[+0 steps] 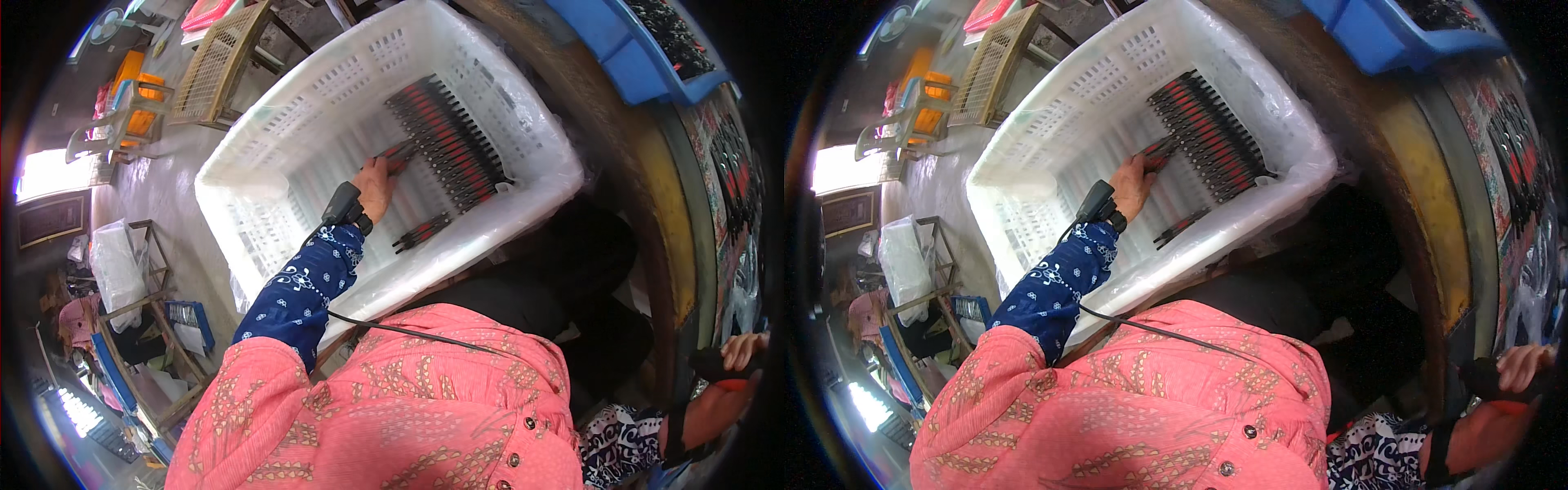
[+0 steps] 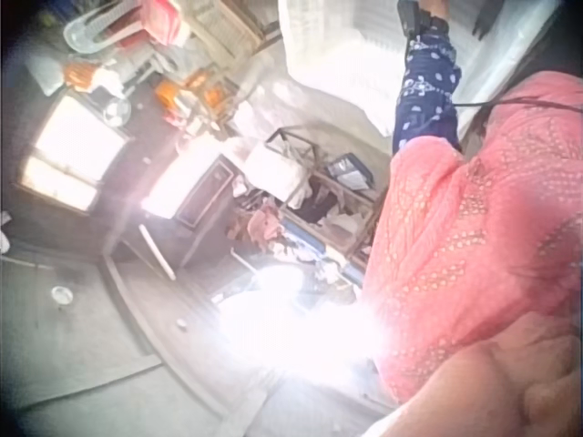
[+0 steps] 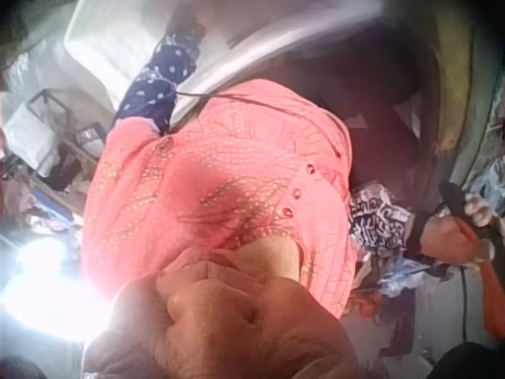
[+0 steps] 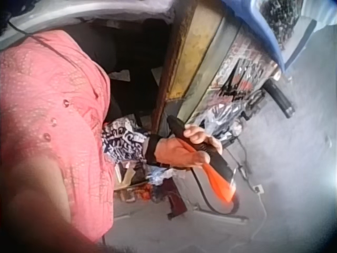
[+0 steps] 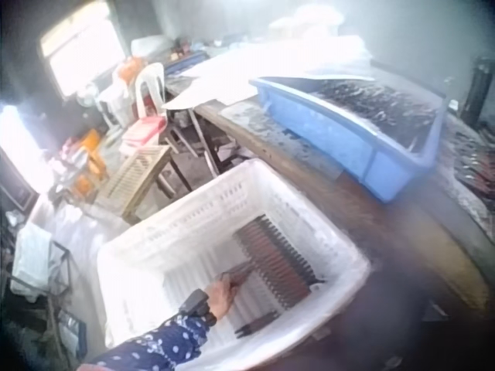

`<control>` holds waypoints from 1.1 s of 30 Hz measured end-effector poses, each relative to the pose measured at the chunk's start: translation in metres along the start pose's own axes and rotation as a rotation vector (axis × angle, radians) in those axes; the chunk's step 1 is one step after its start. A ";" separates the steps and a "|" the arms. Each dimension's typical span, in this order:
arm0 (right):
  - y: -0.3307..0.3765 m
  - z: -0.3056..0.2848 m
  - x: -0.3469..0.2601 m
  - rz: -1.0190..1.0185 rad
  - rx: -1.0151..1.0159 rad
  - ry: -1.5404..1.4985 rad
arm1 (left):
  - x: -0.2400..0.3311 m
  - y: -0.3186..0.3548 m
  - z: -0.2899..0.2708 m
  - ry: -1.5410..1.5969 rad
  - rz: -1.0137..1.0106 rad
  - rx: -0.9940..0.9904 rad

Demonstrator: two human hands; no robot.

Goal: The person uses a soldering iron to apply heat to small black components with red bands, then places each finished component into a white basket. The person repeats this cycle multiple times, picking up new components from the table and depositing completed ones into the basket.

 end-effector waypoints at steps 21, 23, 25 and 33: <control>-0.030 -0.037 0.033 0.113 -0.168 -0.344 | -0.006 -0.012 0.013 -0.060 -0.035 0.015; -0.025 -0.035 0.031 0.098 -0.058 -0.296 | -0.009 -0.011 0.017 -0.082 -0.030 -0.003; -0.016 -0.035 0.028 0.104 0.098 -0.125 | -0.012 -0.009 0.019 -0.055 0.014 0.042; -0.017 -0.023 0.019 0.059 0.009 -0.216 | -0.024 -0.013 0.022 -0.053 0.090 -0.001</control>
Point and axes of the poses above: each hand's wrist, its own y-axis away from the middle knuckle, its own z-axis out of the palm, x = y × z, the point moved 4 cm from there along -y, towards the middle knuckle, and after that the axes turned 5 degrees about y, right-handed, at the moved point
